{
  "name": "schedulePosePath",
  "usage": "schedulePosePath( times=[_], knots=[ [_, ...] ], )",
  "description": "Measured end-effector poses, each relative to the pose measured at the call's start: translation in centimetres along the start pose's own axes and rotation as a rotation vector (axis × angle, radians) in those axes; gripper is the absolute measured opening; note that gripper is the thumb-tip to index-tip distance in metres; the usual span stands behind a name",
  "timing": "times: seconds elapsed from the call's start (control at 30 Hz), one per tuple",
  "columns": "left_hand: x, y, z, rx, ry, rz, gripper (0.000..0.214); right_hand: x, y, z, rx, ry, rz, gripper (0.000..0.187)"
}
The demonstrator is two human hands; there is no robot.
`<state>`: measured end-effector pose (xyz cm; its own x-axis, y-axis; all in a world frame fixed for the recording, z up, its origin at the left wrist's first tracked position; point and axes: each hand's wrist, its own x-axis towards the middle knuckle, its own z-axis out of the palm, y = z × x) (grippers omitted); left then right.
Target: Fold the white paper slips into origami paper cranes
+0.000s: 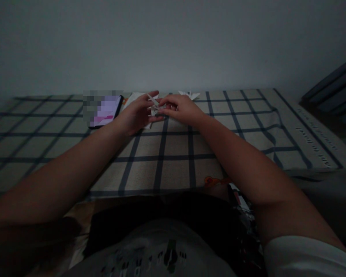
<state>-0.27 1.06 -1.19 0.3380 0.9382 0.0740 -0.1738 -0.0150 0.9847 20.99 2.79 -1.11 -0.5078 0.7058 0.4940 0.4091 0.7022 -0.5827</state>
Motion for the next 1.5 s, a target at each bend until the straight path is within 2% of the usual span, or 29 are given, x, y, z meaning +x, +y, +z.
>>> schedulePosePath(
  times=[0.5, 0.8, 1.0, 1.33, 1.5],
  knots=[
    [0.28, -0.52, -0.39, 0.055, -0.034, 0.040, 0.073, 0.05, 0.16, -0.20, -0.019, -0.055, 0.016, 0.027],
    [-0.09, -0.35, -0.38, -0.017, -0.008, 0.014, 0.068, -0.08, 0.10, -0.04, -0.007, -0.049, 0.020, 0.030],
    [0.32, -0.62, -0.87, 0.028, -0.050, 0.055, 0.060, -0.10, -0.29, -0.27, -0.040, -0.075, 0.001, 0.030],
    [-0.22, -0.18, -0.20, -0.008, -0.081, -0.012, 0.086, -0.21, -0.12, -0.38, -0.124, -0.101, -0.046, 0.043],
    [-0.04, -0.33, -0.28, -0.006, -0.069, -0.012, 0.085, -0.20, 0.02, -0.45, -0.153, -0.099, -0.050, 0.044]
  ],
)
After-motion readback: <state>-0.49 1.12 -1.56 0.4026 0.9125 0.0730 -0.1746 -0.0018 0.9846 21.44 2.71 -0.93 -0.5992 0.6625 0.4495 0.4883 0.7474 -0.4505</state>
